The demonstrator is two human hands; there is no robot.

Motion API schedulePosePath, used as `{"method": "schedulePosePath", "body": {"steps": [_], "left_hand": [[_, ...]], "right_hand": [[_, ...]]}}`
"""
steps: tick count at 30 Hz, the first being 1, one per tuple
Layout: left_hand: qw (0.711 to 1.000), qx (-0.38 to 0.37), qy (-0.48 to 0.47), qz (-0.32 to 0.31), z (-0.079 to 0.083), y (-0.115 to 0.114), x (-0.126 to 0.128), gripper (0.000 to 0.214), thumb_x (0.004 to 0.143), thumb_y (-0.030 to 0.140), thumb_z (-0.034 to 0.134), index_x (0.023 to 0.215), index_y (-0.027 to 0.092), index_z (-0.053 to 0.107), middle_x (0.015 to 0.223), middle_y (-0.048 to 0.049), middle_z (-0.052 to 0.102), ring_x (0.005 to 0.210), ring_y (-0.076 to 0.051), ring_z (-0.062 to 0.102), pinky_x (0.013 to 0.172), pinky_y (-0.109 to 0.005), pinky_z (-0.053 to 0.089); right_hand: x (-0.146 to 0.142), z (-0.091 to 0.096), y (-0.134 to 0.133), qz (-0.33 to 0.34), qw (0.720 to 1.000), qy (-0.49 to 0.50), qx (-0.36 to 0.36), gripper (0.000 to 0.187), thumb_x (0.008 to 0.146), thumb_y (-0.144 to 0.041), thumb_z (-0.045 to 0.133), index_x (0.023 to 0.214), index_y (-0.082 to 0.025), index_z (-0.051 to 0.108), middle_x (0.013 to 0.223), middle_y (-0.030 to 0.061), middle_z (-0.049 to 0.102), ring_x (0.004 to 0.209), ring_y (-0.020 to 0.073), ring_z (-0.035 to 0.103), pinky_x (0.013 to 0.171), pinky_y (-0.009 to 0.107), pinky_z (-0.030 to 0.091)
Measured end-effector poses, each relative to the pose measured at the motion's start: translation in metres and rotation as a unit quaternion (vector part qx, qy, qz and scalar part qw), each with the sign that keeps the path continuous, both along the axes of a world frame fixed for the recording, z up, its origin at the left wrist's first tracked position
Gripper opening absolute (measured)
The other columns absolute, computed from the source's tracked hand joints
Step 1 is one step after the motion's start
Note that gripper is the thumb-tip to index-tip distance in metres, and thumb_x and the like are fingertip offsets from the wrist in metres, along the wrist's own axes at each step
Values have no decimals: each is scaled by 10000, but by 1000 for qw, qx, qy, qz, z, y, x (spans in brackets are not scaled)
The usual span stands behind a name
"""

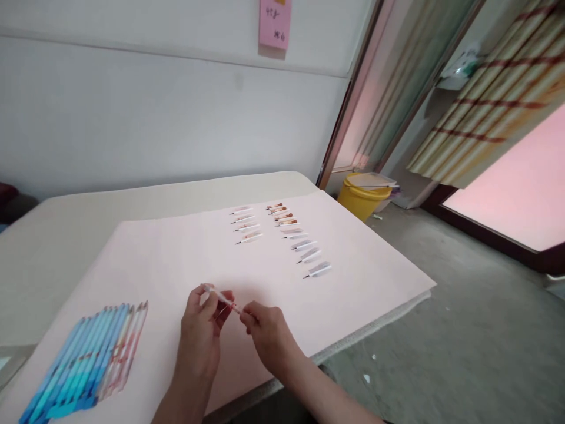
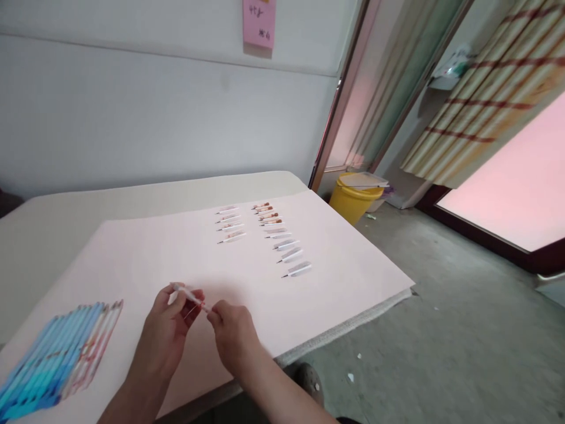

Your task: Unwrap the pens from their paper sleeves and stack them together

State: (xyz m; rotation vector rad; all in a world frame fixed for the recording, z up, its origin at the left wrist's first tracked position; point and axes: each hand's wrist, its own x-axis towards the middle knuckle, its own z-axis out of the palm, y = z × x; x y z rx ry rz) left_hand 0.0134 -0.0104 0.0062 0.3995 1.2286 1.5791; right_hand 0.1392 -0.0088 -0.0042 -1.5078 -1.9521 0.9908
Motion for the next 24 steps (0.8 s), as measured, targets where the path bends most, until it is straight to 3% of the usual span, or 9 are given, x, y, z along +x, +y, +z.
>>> {"method": "schedulePosePath", "body": {"steps": [3,10,12,14,16,18,20,24], "left_hand": [[1000,-2,0,-18,2,1,0,246,695,292,664,884,204,532,755,-11,628,763,-173,620,698,-325,491],[1000,-14,17,5,-3,5,-8,208,652,272,714,772,192,564,781,24,585,762,-130,586,655,-260,496],[1000,-13,7,16,-7,7,-13,185,630,217,729,728,174,577,770,36,567,704,-86,555,632,-211,487],[1000,-13,-7,8,-9,8,-16,144,630,175,721,711,150,604,749,27,561,667,-70,535,606,-183,480],[1000,-15,-15,1,-9,9,-17,103,650,142,690,736,129,635,761,-8,585,691,-90,554,605,-191,488],[1000,-19,-20,9,-7,8,-16,121,672,110,650,792,120,654,815,-48,617,745,-122,586,628,-214,501],[999,-26,-32,2,-5,8,-14,166,691,99,623,851,125,657,858,-75,632,783,-146,603,647,-239,507],[999,-31,-37,-10,-3,7,-13,198,690,198,670,880,149,651,860,-50,615,769,-127,588,636,-231,495]], "right_hand": [[1,3,2,-15,996,62,-57,236,854,-229,445,662,-171,570,558,-12,552,516,79,481,483,176,294],[-3,0,-4,-39,997,71,0,202,824,-270,488,664,-172,563,538,-13,531,483,76,419,476,209,264],[-3,-3,-6,-27,989,135,-62,196,811,-269,491,658,-168,561,526,-16,526,457,70,419,463,204,271],[-2,-5,-7,-7,952,239,-190,182,801,-273,479,678,-166,559,507,-22,524,392,61,393,417,197,264],[-1,-5,-7,10,888,339,-309,166,789,-283,476,711,-161,558,501,-28,530,324,50,339,355,191,219],[0,-4,-7,8,841,401,-363,169,776,-299,494,732,-151,561,508,-27,543,294,40,310,317,186,169],[0,-2,-6,-7,831,417,-369,188,764,-319,519,725,-139,562,498,-26,546,284,33,314,303,179,149],[-2,2,-5,-27,843,403,-356,189,752,-320,530,691,-141,539,451,-37,532,264,28,303,292,175,137]]}}
